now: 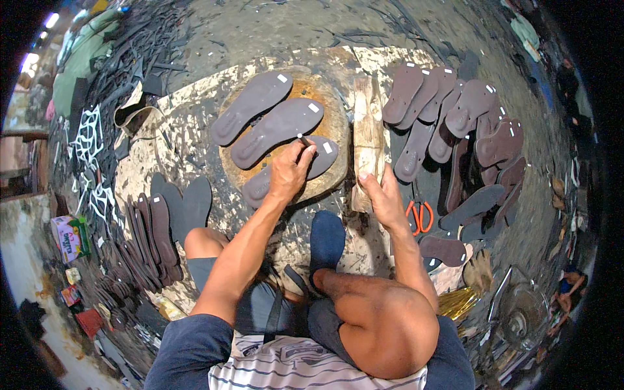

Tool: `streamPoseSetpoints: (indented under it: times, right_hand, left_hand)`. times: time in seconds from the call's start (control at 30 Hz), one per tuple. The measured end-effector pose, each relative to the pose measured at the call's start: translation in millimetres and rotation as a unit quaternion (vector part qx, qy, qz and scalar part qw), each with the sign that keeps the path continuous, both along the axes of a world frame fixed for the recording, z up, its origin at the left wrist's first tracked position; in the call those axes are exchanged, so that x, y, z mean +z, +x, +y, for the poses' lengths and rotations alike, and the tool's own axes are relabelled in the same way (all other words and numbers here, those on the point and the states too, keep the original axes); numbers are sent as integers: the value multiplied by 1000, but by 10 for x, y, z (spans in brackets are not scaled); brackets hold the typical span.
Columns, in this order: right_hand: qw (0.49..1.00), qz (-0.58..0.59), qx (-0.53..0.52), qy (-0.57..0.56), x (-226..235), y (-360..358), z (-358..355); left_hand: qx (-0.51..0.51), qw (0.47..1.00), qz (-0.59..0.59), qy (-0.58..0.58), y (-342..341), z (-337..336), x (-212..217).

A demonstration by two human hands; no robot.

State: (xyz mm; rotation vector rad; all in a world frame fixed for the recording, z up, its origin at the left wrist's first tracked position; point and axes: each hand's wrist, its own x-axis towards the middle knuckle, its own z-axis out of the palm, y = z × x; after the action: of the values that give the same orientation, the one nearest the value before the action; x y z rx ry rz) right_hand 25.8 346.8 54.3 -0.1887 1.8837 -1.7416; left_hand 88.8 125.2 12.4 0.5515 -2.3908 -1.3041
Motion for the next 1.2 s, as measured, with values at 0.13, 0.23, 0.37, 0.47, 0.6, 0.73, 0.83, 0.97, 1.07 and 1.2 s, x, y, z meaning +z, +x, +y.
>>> streamPoseSetpoints:
  times: [0.13,0.23,0.37,0.47,0.6,0.73,0.83,0.97,1.07,1.2]
  right_hand:
    - [998,28,51,-18,668,-204,-5]
    - [990,128,30,-60,1562,-193,-93]
    - [926,354,103,-82,1076,1,181]
    - [861,95,321,382,416,53,248]
    - [969,-90,231,9,361,-78,106]
    - [972,-155,174,15,-340,202,335]
    - [975,-139,173,18,-403,262,329]
    - [953,-280,110,-32,-15,191,224]
    - [965,-243,87,-42,20,127,153]
    - [967,-246,38,-59,152,5,178]
  left_hand:
    - [-25,997,68,-15,-3,66,-74]
    - [-19,993,95,-65,84,-4,-221]
    - [-19,986,133,-102,72,22,-235]
    - [-81,972,125,-182,78,64,-404]
    - [-55,985,92,-133,35,-73,-257]
    - [88,981,85,150,17,37,-201]
    - [198,915,109,333,-80,-228,-104]
    - [101,973,63,200,-523,-538,9]
    - [79,990,-5,115,-627,-676,-132]
    - [61,996,-10,71,-641,-632,-150]
